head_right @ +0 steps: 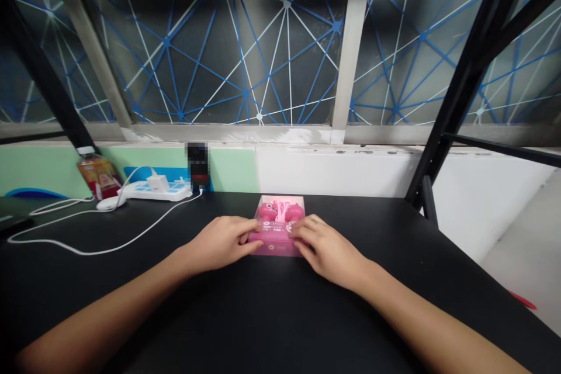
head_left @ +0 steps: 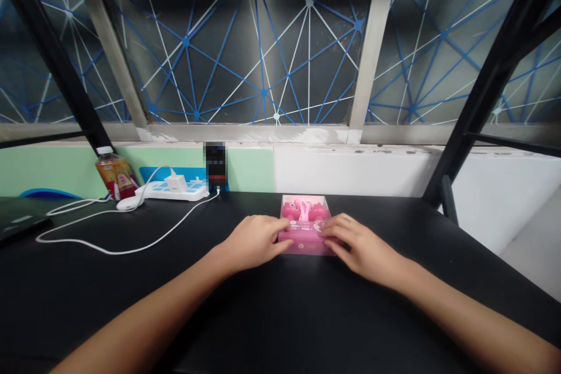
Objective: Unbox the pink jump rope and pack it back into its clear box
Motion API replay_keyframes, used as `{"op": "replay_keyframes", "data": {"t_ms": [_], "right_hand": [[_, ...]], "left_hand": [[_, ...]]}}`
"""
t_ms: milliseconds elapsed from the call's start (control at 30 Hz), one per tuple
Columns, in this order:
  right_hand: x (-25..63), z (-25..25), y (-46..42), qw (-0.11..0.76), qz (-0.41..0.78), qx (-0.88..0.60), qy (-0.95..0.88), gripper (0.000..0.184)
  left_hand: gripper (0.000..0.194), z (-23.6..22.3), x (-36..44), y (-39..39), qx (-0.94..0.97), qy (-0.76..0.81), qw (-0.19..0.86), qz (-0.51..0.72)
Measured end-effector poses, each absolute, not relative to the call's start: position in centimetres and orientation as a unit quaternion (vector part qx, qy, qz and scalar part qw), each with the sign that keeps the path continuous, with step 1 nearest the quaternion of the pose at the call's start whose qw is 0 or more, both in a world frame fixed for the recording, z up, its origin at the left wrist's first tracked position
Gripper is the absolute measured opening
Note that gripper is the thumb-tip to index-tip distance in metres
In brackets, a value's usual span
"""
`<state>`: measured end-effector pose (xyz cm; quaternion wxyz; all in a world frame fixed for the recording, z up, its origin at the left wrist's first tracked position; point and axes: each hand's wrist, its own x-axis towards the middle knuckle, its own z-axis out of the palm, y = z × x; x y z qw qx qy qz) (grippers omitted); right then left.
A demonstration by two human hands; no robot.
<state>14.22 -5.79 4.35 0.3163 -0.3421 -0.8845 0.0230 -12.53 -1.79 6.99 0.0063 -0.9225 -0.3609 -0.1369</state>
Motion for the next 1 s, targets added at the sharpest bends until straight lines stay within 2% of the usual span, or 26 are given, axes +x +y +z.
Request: {"op": "replay_keyframes", "data": {"t_ms": [100,367,533,767,1000], "right_hand": [[14.2,4.3,-5.8,0.312,0.015,-0.341,-0.886,0.021],[14.4,4.0,-6.2,0.269,-0.031,-0.359,-0.893,0.023],[14.2,4.3,-6.4,0.251,-0.037,-0.362,-0.897,0.021],[13.8,5.4,-7.2,0.260,-0.006,-0.368,-0.893,0.009],[14.1,5.3,-7.0,0.245,-0.011,-0.365,-0.898,0.017]], "left_hand": [[0.021,7.0,-12.6,-1.7,-0.926,-0.340,0.019,-0.163],[0.023,7.1,-13.0,-1.3,-0.938,-0.283,-0.069,-0.187],[0.025,7.0,-12.9,-1.3,-0.929,-0.310,-0.070,-0.188],[0.023,6.8,-12.8,-1.4,-0.924,-0.325,-0.049,-0.195],[0.020,6.7,-12.7,-1.4,-0.927,-0.313,-0.048,-0.203]]}}
